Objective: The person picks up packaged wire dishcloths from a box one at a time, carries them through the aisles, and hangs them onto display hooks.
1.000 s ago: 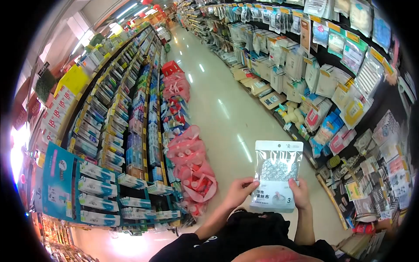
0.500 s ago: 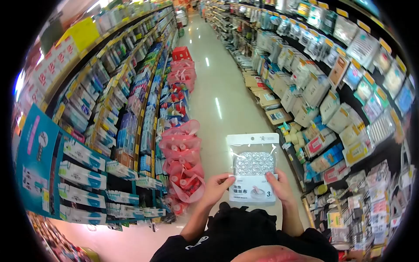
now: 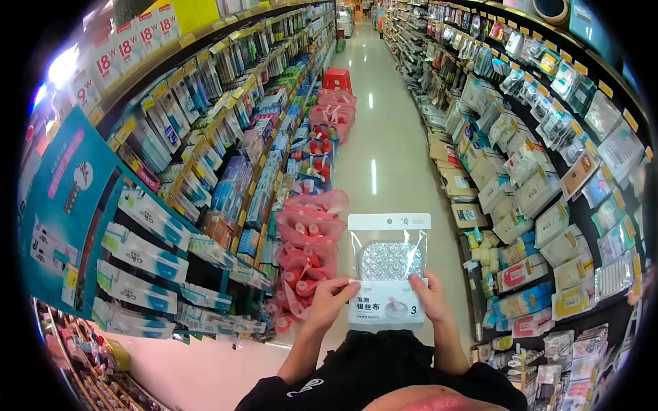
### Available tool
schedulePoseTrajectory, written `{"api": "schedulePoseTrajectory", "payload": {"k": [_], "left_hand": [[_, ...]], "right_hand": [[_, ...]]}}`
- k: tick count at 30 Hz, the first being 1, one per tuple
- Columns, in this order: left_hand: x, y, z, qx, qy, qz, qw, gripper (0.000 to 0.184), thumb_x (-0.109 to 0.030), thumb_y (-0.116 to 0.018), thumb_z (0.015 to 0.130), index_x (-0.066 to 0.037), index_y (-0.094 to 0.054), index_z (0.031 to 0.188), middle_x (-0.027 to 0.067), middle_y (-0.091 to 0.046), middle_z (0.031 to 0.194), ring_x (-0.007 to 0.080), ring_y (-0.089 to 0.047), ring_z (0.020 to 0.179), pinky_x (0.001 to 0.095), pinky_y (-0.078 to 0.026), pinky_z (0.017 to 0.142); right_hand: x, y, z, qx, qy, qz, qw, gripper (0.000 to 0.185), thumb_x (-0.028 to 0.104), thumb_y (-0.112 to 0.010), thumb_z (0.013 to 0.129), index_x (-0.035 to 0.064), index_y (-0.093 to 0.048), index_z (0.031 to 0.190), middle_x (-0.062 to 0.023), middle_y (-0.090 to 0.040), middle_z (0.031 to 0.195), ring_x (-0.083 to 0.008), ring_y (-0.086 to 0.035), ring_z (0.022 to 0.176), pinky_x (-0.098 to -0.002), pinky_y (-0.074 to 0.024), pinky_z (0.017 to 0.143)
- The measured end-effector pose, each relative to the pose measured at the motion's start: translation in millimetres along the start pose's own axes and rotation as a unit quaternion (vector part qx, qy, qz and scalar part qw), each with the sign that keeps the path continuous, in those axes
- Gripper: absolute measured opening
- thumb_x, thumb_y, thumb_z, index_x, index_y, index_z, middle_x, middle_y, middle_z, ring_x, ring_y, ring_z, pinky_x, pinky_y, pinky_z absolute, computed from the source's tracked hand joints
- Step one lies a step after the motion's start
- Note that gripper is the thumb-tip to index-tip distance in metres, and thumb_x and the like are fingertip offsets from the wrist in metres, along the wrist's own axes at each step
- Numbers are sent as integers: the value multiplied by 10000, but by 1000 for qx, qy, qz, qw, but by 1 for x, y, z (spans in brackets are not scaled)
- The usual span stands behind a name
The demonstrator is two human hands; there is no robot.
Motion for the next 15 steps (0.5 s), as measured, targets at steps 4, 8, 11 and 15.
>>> {"api": "schedulePoseTrajectory", "payload": {"k": [4,8,11,15], "left_hand": [[2,2,18,-2,21,1,1000,186,-120,-593,889,47,-663,929,1,-626,811,63,-543,760,211,-426,687],[4,-4,47,16,58,31,998,193,-124,-590,890,53,-660,924,-3,-622,811,63,-534,762,211,-421,692],[12,-15,73,30,64,13,997,191,-125,-586,893,52,-658,904,-5,-622,808,59,-531,741,210,-420,675],[22,-40,109,23,41,-33,998,192,-130,-577,899,48,-651,906,-9,-620,797,57,-535,714,202,-422,653]], "right_hand": [[-8,8,18,1,-6,9,1000,219,171,-535,933,-2,-597,1054,-10,-628,851,-59,-564,746,-217,-460,640],[-9,24,27,-39,-16,1,999,220,175,-526,938,2,-588,1059,-9,-627,842,-60,-566,740,-219,-463,629],[-18,50,35,-48,-60,-12,997,253,184,-510,945,-8,-573,1097,-23,-624,897,-74,-568,791,-234,-472,679],[-9,80,46,-38,-16,18,999,286,183,-494,952,-24,-556,1138,-42,-609,989,-94,-551,879,-258,-463,769]]}}
Point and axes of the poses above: each hand's wrist, its own z-axis towards the middle knuckle, its own y-axis out of the back of the hand, x = y × z, the point moved 5 cm from there along z, towards the middle knuckle
